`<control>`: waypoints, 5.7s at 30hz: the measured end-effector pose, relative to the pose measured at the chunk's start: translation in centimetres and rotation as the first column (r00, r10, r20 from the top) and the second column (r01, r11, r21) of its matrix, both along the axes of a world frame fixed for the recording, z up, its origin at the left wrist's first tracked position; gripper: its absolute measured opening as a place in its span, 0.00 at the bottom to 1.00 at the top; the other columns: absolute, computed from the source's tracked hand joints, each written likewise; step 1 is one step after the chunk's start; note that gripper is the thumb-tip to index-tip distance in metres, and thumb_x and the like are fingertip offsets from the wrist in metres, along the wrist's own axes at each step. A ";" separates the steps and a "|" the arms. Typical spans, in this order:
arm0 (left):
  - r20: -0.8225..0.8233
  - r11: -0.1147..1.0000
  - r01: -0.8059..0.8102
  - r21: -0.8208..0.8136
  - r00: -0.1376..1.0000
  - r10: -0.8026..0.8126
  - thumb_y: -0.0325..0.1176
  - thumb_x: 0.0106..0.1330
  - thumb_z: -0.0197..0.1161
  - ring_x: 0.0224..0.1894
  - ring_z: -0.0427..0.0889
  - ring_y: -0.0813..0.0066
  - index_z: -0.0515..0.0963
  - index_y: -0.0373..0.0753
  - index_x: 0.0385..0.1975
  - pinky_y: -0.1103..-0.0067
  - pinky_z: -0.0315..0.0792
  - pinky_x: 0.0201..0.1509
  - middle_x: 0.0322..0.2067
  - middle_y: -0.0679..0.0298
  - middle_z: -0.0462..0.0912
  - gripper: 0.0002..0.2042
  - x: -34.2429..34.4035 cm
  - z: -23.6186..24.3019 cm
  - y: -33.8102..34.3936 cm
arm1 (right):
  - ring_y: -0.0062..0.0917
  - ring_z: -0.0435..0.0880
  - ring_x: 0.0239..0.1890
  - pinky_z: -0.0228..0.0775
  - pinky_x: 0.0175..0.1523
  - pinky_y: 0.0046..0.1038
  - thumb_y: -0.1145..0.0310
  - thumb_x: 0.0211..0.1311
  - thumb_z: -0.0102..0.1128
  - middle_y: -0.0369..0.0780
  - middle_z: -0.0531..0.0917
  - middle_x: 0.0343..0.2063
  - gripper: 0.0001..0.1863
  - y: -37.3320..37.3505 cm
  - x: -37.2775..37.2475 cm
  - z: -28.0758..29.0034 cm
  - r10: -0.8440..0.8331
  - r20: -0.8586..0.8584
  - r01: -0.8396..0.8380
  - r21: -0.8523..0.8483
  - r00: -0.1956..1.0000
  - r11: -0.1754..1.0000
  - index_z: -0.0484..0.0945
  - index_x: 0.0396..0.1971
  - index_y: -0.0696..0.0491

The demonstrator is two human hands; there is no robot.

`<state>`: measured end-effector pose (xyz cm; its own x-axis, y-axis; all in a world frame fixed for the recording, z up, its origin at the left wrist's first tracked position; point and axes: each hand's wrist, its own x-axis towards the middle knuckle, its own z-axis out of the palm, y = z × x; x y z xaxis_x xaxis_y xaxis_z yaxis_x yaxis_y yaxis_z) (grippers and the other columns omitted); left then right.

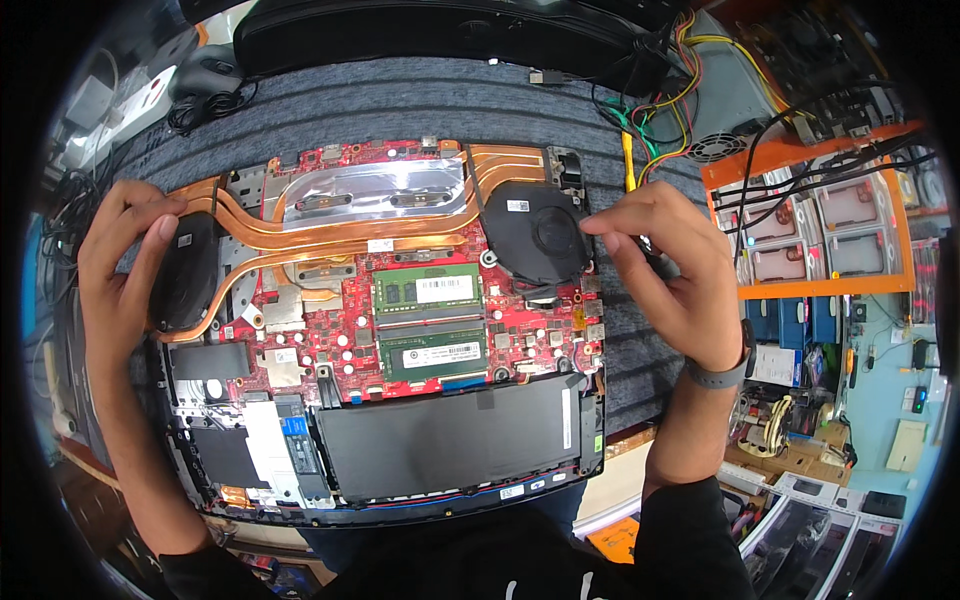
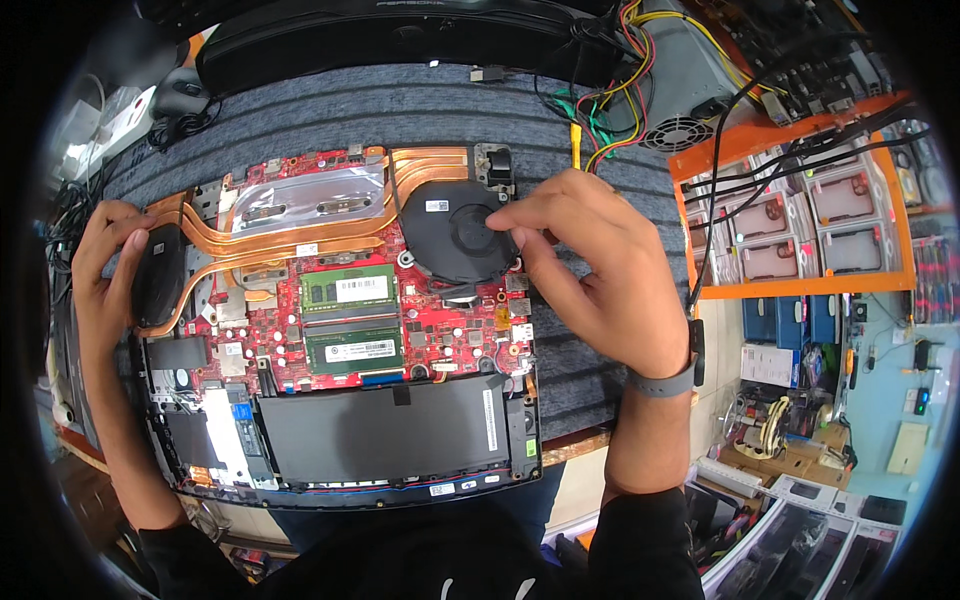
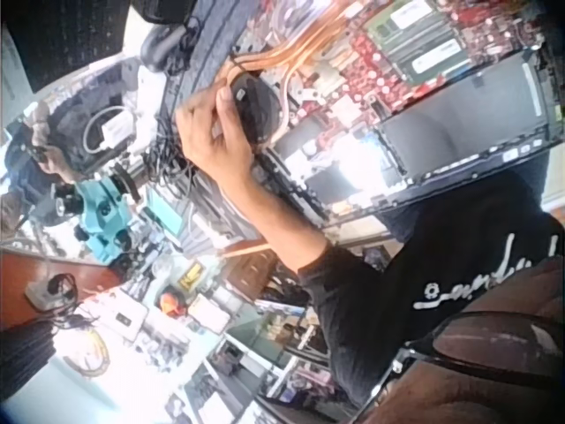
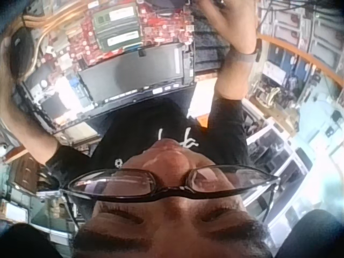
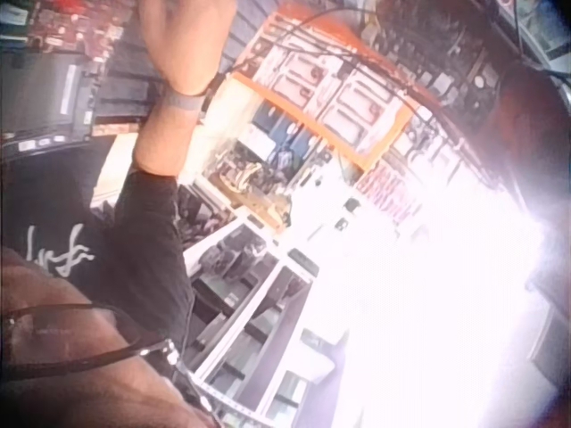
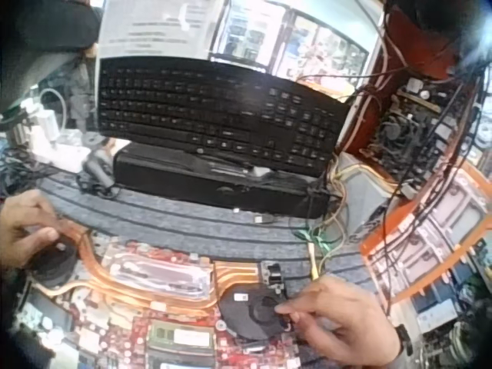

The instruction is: The person uses a screwdriver to loosen and tighten screws on a laptop's internal cooling fan, removes the fan, and manipulates its electrical connector on the motherboard.

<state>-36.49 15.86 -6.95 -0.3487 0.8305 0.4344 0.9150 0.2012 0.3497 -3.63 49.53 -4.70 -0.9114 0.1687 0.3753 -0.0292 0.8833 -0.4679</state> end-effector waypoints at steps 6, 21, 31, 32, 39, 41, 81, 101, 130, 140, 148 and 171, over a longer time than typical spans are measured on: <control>0.012 1.000 -0.012 -0.010 1.000 0.012 0.23 0.73 0.63 0.42 0.82 0.67 0.84 0.29 0.43 0.76 0.72 0.49 0.38 0.56 0.82 0.06 0.1 0.1 0.0 | 0.33 0.83 0.35 0.76 0.41 0.30 0.84 0.61 0.65 0.42 0.83 0.34 0.11 0.2 0.1 0.0 0.004 -0.004 -0.004 0.017 1.000 1.000 0.86 0.42 0.57; 0.011 1.000 -0.008 -0.024 1.000 0.008 0.22 0.73 0.62 0.44 0.81 0.67 0.84 0.29 0.43 0.76 0.72 0.50 0.39 0.56 0.81 0.06 -0.1 -0.4 0.0 | 0.36 0.85 0.34 0.76 0.38 0.33 0.74 0.68 0.65 0.44 0.85 0.34 0.06 0.4 0.5 -0.5 -0.213 0.129 0.216 -0.011 0.969 0.976 0.86 0.42 0.58; 0.012 0.999 -0.028 -0.028 1.000 0.029 0.23 0.73 0.62 0.43 0.81 0.68 0.84 0.29 0.44 0.76 0.72 0.48 0.39 0.57 0.82 0.06 0.1 0.0 -0.3 | 0.28 0.82 0.30 0.74 0.36 0.31 0.75 0.68 0.63 0.42 0.83 0.32 0.09 0.0 -0.5 -2.0 -0.267 0.100 0.282 -0.198 0.959 0.939 0.85 0.45 0.58; 0.017 0.999 -0.023 -0.023 1.000 0.023 0.23 0.73 0.62 0.43 0.81 0.68 0.84 0.29 0.44 0.76 0.72 0.48 0.39 0.57 0.82 0.06 0.1 -0.1 -0.2 | 0.28 0.82 0.30 0.74 0.36 0.31 0.75 0.68 0.63 0.42 0.83 0.31 0.10 0.1 -0.5 -2.2 -0.269 0.091 0.283 -0.204 0.959 0.937 0.85 0.46 0.58; 0.014 1.000 -0.003 -0.003 1.000 0.003 0.23 0.73 0.63 0.42 0.81 0.68 0.84 0.29 0.43 0.76 0.73 0.48 0.39 0.57 0.82 0.06 0.3 0.1 0.0 | 0.26 0.79 0.28 0.73 0.36 0.29 0.75 0.67 0.64 0.40 0.79 0.30 0.13 -0.1 -0.9 -2.2 -0.229 0.136 0.250 -0.168 0.964 0.953 0.85 0.49 0.58; 0.012 1.000 -0.001 0.000 1.000 0.001 0.23 0.72 0.63 0.42 0.82 0.67 0.85 0.29 0.43 0.76 0.73 0.49 0.38 0.57 0.82 0.06 0.3 0.1 0.1 | 0.26 0.78 0.29 0.73 0.37 0.29 0.75 0.66 0.66 0.39 0.78 0.31 0.13 -0.1 -0.9 -2.4 -0.233 0.126 0.252 -0.164 0.964 0.954 0.85 0.49 0.58; 0.042 0.999 0.004 0.044 0.999 -0.006 0.23 0.70 0.66 0.41 0.81 0.68 0.84 0.27 0.41 0.76 0.73 0.47 0.37 0.57 0.81 0.06 0.4 0.3 0.2 | 0.42 0.83 0.47 0.80 0.51 0.39 0.50 0.49 0.85 0.47 0.80 0.45 0.37 -3.5 -2.0 -1.7 -0.331 0.129 0.306 0.181 0.935 0.935 0.82 0.51 0.62; 0.033 0.996 0.057 0.072 0.998 -0.060 0.23 0.70 0.65 0.41 0.80 0.67 0.84 0.28 0.42 0.75 0.73 0.47 0.37 0.56 0.80 0.06 0.2 0.4 0.1 | 0.47 0.83 0.49 0.78 0.55 0.40 0.55 0.48 0.83 0.53 0.80 0.45 0.35 -3.9 -3.0 -1.5 -0.339 0.147 0.291 0.274 0.929 0.917 0.80 0.48 0.66; 0.045 0.996 0.034 0.087 0.998 -0.038 0.22 0.69 0.67 0.39 0.81 0.67 0.83 0.27 0.40 0.76 0.73 0.45 0.36 0.57 0.81 0.05 0.2 0.2 0.2 | 0.46 0.82 0.46 0.79 0.53 0.40 0.53 0.47 0.83 0.52 0.79 0.42 0.36 -3.5 -2.9 -1.8 -0.308 0.094 0.274 0.263 0.947 0.925 0.79 0.45 0.70; 0.035 0.996 0.021 0.084 0.999 -0.024 0.22 0.68 0.67 0.40 0.81 0.68 0.84 0.28 0.40 0.76 0.74 0.45 0.36 0.57 0.81 0.05 0.3 0.4 0.1 | 0.46 0.83 0.46 0.79 0.53 0.40 0.53 0.48 0.82 0.53 0.79 0.43 0.36 -3.8 -3.0 -1.7 -0.307 0.095 0.273 0.267 0.947 0.924 0.80 0.46 0.70; 0.022 0.996 0.027 0.084 0.999 -0.029 0.23 0.68 0.68 0.40 0.82 0.67 0.84 0.28 0.40 0.76 0.74 0.46 0.37 0.57 0.82 0.05 0.3 0.5 0.2 | 0.46 0.83 0.46 0.79 0.53 0.41 0.53 0.48 0.83 0.53 0.79 0.43 0.37 -3.7 -2.9 -1.8 -0.312 0.096 0.280 0.254 0.945 0.926 0.80 0.46 0.69; 0.077 0.986 -0.049 0.162 0.996 0.037 0.26 0.68 0.70 0.39 0.83 0.67 0.85 0.28 0.40 0.75 0.75 0.47 0.35 0.59 0.82 0.07 -0.1 0.5 -0.1 | 0.38 0.82 0.42 0.75 0.47 0.36 0.63 0.69 0.71 0.46 0.80 0.39 0.18 0.8 2.4 1.1 -0.467 0.147 0.432 0.216 0.872 0.875 0.81 0.53 0.57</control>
<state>-36.61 15.80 -6.49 -0.4189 0.7337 0.5350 0.8772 0.1747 0.4472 -1.26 50.36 -3.58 -0.8079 0.5266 0.2645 0.4640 0.8451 -0.2655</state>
